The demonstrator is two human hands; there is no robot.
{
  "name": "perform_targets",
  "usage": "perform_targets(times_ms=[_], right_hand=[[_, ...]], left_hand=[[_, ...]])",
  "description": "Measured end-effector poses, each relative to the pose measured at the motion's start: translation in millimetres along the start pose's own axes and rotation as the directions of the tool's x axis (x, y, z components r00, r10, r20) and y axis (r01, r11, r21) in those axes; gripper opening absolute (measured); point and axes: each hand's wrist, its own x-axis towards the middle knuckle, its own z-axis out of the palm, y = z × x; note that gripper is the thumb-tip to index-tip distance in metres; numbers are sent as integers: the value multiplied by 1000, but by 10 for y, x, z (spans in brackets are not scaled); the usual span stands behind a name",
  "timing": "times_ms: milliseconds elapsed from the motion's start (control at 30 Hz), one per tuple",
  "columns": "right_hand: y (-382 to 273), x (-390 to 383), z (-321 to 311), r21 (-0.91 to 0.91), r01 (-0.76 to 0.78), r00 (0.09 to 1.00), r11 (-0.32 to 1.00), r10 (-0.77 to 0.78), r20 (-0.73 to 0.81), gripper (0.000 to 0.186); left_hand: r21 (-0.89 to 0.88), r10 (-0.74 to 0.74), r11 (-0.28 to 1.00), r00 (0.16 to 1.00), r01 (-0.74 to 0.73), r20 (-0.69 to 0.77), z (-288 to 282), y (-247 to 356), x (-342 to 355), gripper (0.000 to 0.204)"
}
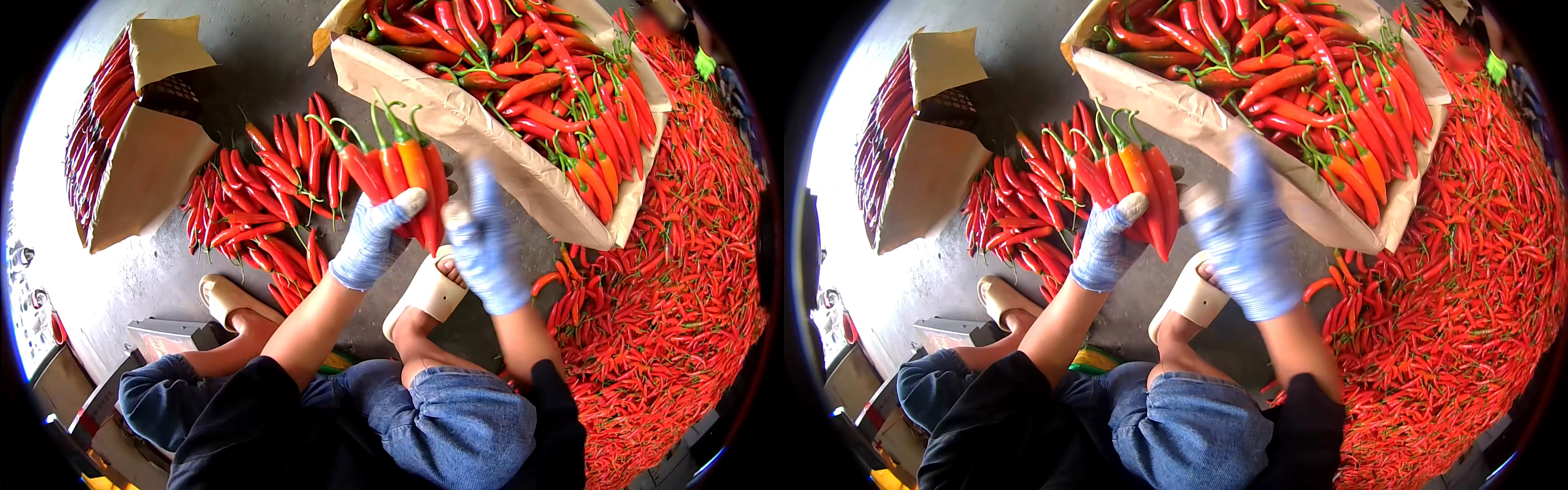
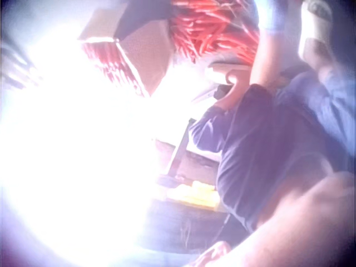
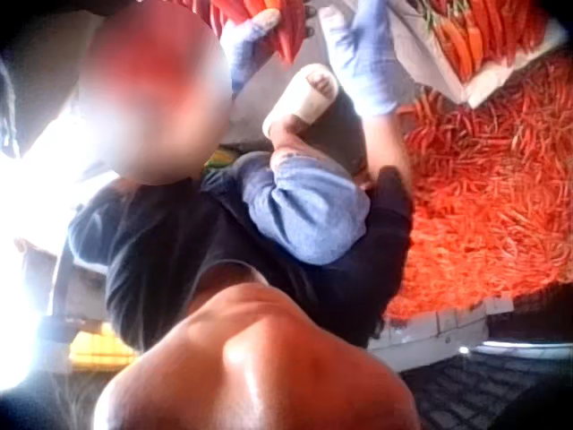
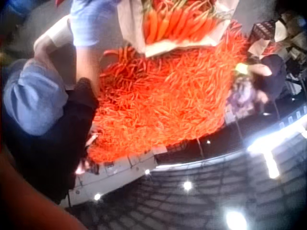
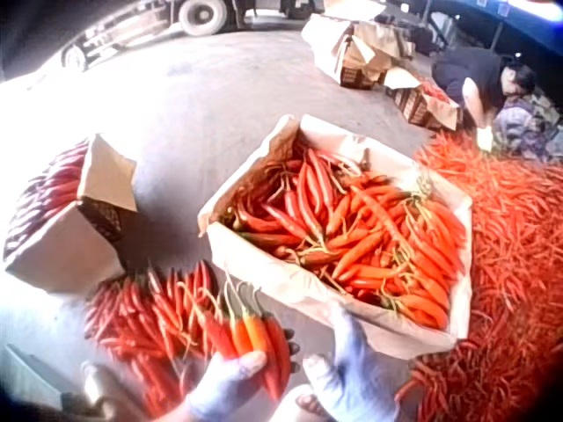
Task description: The person sits on the floor and sorts red chili peppers from a large pile into a cardboard box. They pick up handfuls of peppers, arrange them neatly in the box, and occasionally adjust the pile on the floor.
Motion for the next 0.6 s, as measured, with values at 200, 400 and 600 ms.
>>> perform_targets(times_ms=[200, 400, 600], right_hand=[[288, -437, 705, 376, -387, 922, 842, 362, 140, 63], [105, -385, 492, 37, -358, 918, 933, 344, 196, 60], [155, -445, 568, -223, -121, 993, 967, 114, -43, 53]], left_hand=[[312, 81, 950, 984, -27, -159, -66, -263, 40, 41], [315, 127, 947, 972, -60, -196, -99, -388, 50, 49], [421, 300, 890, 920, -175, -253, 15, -415, -9, 37]])
